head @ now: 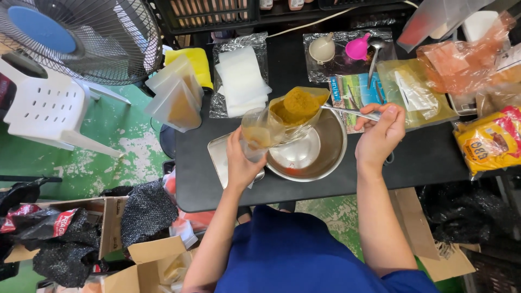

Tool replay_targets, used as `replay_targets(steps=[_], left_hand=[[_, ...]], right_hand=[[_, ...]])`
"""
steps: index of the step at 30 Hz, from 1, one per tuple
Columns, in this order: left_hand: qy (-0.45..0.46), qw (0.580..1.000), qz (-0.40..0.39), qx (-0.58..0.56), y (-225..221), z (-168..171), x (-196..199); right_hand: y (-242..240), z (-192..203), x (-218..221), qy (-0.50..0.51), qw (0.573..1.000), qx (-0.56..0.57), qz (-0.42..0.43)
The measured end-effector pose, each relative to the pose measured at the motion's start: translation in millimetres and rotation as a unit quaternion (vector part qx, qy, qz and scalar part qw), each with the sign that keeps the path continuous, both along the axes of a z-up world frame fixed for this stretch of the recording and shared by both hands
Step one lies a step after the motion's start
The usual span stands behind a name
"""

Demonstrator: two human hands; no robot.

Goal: Portioning yellow powder from a large container into smaller plastic bags using a spoon and a digital scale, followed by sealing the bags.

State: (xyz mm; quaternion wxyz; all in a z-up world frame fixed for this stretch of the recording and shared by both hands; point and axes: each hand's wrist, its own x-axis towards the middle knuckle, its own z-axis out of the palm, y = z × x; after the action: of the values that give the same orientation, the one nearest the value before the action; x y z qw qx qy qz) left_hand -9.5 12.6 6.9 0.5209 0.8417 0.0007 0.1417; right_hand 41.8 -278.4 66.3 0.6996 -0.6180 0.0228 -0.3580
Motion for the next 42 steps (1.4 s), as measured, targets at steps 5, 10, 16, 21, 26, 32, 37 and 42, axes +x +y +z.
replay_targets(steps=[5,10,16,21,26,32,37,42], left_hand=[[-0.009,1.0,0.001,-0.01,-3.3,1.2,1.4],[-0.033,0.999,-0.001,-0.037,-8.4,9.7,-0.5],[-0.087,0.994,0.019,-0.056,-2.9,-2.8,0.0],[-0.102,0.993,0.019,-0.061,-0.4,1.2,-1.7],[-0.11,0.992,0.012,-0.053,5.1,-3.2,-1.4],[-0.119,0.991,0.01,-0.052,11.0,-7.5,-1.7],[-0.144,0.988,0.018,-0.047,12.0,-11.7,-2.6],[-0.156,0.985,0.03,-0.064,11.4,-5.0,-5.0]], right_hand=[[33.4,19.6,-18.2,-0.005,0.998,-0.006,0.055],[70.6,22.2,-40.7,-0.017,0.976,-0.187,0.115],[74.2,33.8,-41.6,-0.072,0.97,-0.2,0.12],[81.8,42.8,-48.9,-0.082,0.96,-0.229,0.135],[84.9,45.0,-52.5,-0.118,0.959,-0.209,0.153],[88.6,44.7,-54.7,-0.137,0.954,-0.206,0.17],[94.2,44.0,-60.4,-0.166,0.939,-0.24,0.181],[104.8,64.0,-64.2,-0.189,0.922,-0.274,0.199]])
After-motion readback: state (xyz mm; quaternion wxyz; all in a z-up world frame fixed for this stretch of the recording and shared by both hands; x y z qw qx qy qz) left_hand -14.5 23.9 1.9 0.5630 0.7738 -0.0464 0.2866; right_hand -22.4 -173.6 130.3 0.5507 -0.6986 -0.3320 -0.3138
